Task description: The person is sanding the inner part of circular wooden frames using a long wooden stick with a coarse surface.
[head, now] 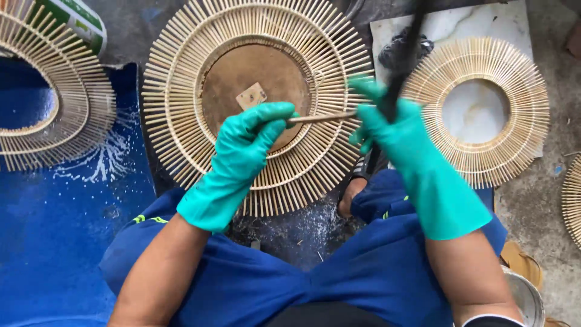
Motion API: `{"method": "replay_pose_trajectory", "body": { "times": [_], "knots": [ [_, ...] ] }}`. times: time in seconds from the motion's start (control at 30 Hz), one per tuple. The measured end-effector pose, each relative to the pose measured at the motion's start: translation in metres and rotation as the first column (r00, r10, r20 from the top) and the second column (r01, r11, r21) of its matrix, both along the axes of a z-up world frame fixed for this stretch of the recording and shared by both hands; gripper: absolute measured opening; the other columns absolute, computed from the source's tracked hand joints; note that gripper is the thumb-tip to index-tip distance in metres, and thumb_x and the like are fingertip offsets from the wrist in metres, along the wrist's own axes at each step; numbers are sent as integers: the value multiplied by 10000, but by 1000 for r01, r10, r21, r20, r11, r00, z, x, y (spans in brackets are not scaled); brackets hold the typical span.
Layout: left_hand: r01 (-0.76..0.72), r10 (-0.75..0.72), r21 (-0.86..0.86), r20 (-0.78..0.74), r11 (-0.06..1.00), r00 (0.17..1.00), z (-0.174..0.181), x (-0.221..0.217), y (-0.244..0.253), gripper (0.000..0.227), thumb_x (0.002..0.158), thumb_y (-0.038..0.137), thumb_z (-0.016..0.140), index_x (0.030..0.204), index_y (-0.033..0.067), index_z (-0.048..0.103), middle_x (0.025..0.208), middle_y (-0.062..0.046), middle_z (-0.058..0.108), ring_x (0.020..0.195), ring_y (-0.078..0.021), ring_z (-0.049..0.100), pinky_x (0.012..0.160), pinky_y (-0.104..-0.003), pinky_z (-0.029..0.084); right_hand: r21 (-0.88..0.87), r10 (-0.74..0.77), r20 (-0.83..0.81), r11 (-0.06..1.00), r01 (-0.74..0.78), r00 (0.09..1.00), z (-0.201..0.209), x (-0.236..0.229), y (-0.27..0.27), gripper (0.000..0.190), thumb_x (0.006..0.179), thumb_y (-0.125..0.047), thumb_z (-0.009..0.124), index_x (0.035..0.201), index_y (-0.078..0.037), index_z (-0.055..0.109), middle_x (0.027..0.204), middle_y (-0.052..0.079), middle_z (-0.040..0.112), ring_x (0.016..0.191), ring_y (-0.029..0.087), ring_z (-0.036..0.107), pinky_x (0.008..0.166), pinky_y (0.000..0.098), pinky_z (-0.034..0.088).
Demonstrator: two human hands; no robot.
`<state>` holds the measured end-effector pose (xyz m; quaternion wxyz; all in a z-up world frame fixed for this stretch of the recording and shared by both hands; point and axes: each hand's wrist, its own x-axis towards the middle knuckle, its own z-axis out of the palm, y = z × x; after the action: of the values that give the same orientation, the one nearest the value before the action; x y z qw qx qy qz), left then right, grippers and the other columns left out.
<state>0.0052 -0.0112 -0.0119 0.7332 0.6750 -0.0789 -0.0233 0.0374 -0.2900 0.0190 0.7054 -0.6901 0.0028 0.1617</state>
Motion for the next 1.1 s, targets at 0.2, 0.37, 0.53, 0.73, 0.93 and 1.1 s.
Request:
{"method": "replay_pose_trajectory", "body": {
  "times": [0.2, 0.37, 0.53, 0.73, 0.93, 1.1],
  "knots": [
    [-34, 55, 577, -18, 816, 998, -4, 6, 1, 537, 951, 324, 760, 1364, 25, 592, 1176, -133, 763, 1120, -250, 751, 966, -395, 592, -303, -95, -95, 951, 62, 991, -62, -6, -21, 318, 960, -300, 755, 1124, -30, 724, 822, 52, 714, 564, 101, 624, 496, 259, 508],
    [-105, 123, 971, 79, 216, 989, -84, -1, 43, 1179, 794, 669, 805, 1500, -150, 335, 1474, -368, 392, 1332, -581, 373, 1117, -640, 324, -305, -298, -22, 911, 278, 954, -82, -2, -83, 292, 974, -299, 764, 1083, -36, 698, 825, 50, 702, 578, 103, 639, 485, 259, 499],
    [51, 85, 997, -55, 53, 995, -95, -2, 56, 1253, 703, 732, 782, 1518, -100, 320, 1550, -373, 304, 1377, -635, 263, 1070, -677, 253, -298, -421, -63, 873, 385, 905, -96, -1, -106, 280, 981, -262, 785, 1055, -11, 686, 832, 72, 715, 576, 131, 659, 478, 266, 505],
    [146, -26, 986, -145, 74, 989, -105, 9, 71, 1197, 765, 641, 806, 1544, -116, 304, 1589, -395, 245, 1387, -668, 217, 1144, -638, 226, -413, -413, -103, 845, 339, 905, -90, 12, -82, 273, 958, -237, 801, 1032, -16, 660, 810, 69, 709, 568, 126, 662, 453, 268, 495],
    [43, 106, 981, -64, 189, 992, -83, 16, 54, 1311, 702, 680, 890, 1598, -43, 261, 1608, -288, 263, 1433, -618, 196, 1137, -718, 213, -492, -315, -151, 846, 205, 937, -107, 15, -62, 275, 946, -273, 813, 1020, -46, 676, 799, 35, 707, 559, 102, 650, 457, 258, 487],
    [73, 106, 980, -94, 183, 990, -82, 20, 56, 1345, 650, 662, 935, 1604, -10, 267, 1617, -255, 247, 1461, -579, 164, 1118, -735, 237, -488, -256, -170, 861, 144, 952, -115, 10, -58, 309, 966, -321, 807, 1013, -48, 671, 794, 27, 690, 564, 89, 628, 465, 246, 484]
  ]
}}
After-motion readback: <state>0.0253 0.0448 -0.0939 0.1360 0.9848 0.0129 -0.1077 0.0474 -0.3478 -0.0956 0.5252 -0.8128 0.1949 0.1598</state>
